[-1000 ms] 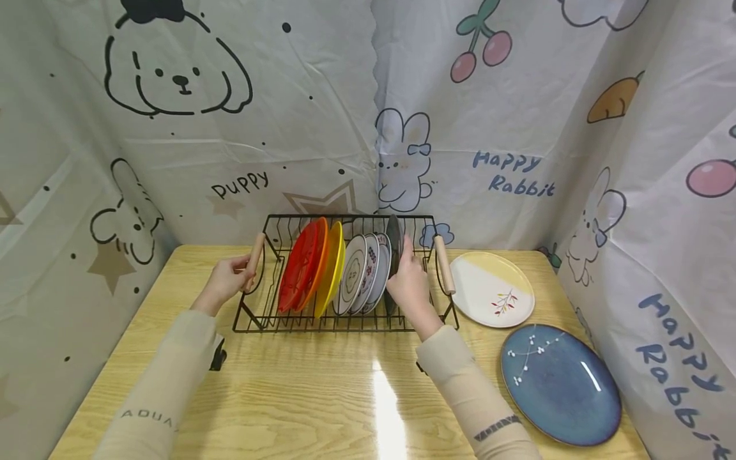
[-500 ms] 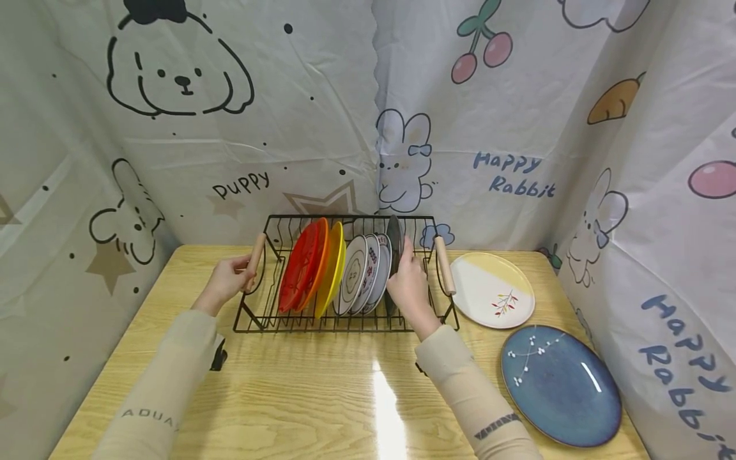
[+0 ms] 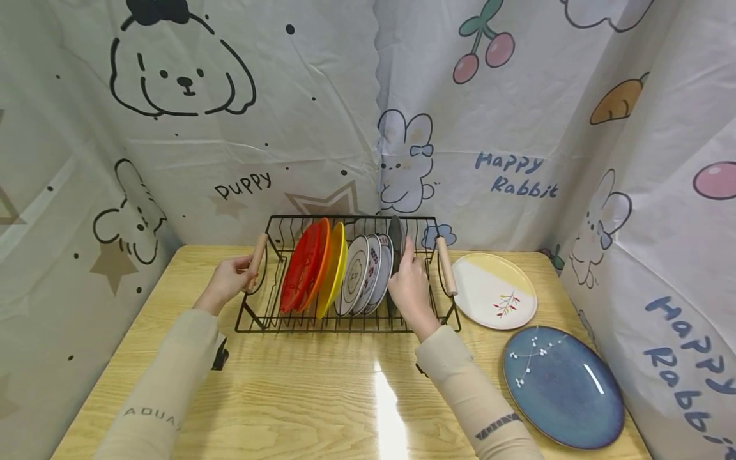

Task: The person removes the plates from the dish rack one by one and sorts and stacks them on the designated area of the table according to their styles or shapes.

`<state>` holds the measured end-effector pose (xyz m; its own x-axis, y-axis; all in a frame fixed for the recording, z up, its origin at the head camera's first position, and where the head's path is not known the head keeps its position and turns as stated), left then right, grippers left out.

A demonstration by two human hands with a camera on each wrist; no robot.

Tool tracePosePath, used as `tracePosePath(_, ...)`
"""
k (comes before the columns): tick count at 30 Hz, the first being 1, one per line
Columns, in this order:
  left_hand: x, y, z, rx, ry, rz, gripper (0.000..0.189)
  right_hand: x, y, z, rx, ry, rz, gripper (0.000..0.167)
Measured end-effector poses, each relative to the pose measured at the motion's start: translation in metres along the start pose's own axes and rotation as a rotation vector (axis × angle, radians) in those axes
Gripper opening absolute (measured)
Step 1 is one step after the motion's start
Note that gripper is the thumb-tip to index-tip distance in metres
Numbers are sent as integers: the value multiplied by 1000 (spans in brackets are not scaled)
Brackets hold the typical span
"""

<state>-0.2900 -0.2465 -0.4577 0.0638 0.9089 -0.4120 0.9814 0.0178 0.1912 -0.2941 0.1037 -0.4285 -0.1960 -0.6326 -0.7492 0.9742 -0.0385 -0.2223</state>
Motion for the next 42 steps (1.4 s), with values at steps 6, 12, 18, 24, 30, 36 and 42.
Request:
tracePosePath(6,1,0,1,-4,-7,0,49,-9,-7,4,-1,29,-3,73)
tracePosePath(12,-1,0,1,-14,-3,-2,49,-24,-12,6,27,42,22,72)
tracePosePath(18,-1,0,0,-18,-3,-1,48,-40,-14,3,25,23,0,70)
tracePosePath(24,-1,0,0,-9,-8,-6,48,-58,-16,1,61,30,-8,71)
tracePosePath(30,-1,0,0,13,-18,-11,47,-78,-16,-6,97,-15,-40,71)
tracePosePath(36,-1,-1,0,16,-24,-16,47,-102,-15,-15,148,-112,-67,71)
tracePosePath(42,0,-1,1,10,-21,-12,47,-128,-9,-29,155,-220,-166,68)
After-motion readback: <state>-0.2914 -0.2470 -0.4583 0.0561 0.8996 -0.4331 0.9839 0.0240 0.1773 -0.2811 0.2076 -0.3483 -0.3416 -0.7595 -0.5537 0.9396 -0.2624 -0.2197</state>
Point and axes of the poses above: each hand's wrist, its own y-axis away from the middle knuckle, its own x-axis out of the palm, z = x × y, the point moved 4 cm from there along -y, towards the middle knuckle, and after that the axes turned 1 degree about x, right-handed, at the moved point
